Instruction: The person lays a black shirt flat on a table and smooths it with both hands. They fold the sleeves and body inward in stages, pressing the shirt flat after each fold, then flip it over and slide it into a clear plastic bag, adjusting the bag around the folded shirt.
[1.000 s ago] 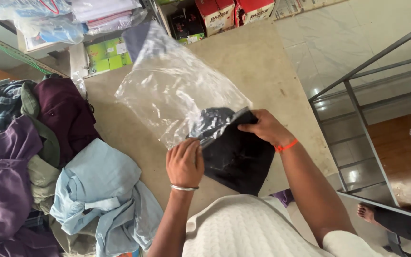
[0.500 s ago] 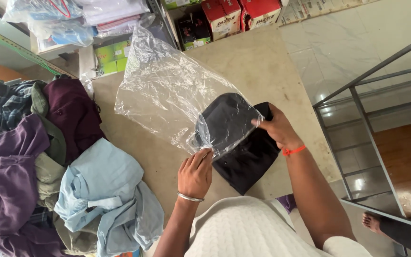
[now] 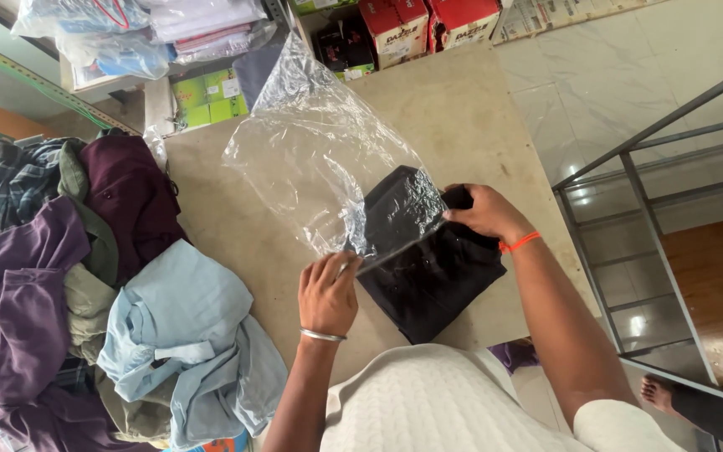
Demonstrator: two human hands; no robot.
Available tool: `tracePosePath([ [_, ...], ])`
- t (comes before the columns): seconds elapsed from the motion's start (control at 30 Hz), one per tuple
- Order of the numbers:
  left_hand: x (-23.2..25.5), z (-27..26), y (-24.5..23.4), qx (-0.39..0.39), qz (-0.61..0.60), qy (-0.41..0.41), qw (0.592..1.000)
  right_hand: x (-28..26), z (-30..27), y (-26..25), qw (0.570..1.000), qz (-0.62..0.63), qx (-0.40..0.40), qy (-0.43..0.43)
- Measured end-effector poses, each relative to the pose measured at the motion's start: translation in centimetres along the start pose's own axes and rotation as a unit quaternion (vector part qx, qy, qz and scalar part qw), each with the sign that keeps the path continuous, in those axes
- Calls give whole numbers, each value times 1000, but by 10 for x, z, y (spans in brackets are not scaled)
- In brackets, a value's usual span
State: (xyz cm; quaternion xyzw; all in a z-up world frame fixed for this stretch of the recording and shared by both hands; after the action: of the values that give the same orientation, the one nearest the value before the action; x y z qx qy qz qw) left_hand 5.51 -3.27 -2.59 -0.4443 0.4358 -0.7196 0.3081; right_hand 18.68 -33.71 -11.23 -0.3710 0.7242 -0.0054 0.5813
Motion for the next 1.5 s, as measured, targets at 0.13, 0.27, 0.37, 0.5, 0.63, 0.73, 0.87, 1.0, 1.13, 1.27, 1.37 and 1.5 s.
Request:
tracePosePath([
  [0.13,-16,6,4,51,-2,-45,998,9,6,10,999,41,15,4],
  [0.27,-31,14,8,72,-28,-108,991,11,4,14,996,65,54,10],
  [0.37,-47,15,17,59,-26,-165,984,17,6,14,997,31,65,4],
  [0.5,-78,5,32,59,-11,-207,976,10,2,19,996,61,59,-36],
  [0.63,-84,2,24,98,34,-198,975,-57,-40,20,949,-204,237,-31],
  [0.73,-89,-2,28,115,-14,-173,978,-88,-73,51,906,-276,309,-84],
  [0.87,-89,0,26,157,-79,-145,974,-115,-86,123,938,-218,195,-189],
  [1.0,-92,3,26,176,-83,-132,972,-132,-68,157,938,-266,130,-179],
  [1.13,-97,10,26,178,-107,-120,971,-132,-46,168,932,-340,82,-91],
  [1.27,-96,19,21,183,-76,-114,974,-131,-35,175,918,-388,79,-26],
  [1.37,-101,23,23,189,-50,-105,975,-128,-37,171,925,-364,102,-38],
  [1.5,-118,20,42,186,-60,-113,974,-136,-51,152,937,-306,151,-79],
])
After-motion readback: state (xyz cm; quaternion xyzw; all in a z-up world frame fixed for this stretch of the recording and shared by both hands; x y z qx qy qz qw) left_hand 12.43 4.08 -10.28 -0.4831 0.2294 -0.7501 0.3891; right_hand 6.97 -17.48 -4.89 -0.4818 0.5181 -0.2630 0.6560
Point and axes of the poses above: each hand's wrist, its own z-axis towards the middle knuckle, its own y-axis out of the palm, x = y × z, the point moved 4 cm from there along z, towards the middle knuckle, and after that the axes turned 14 degrees about -x, right-handed, at the moved point
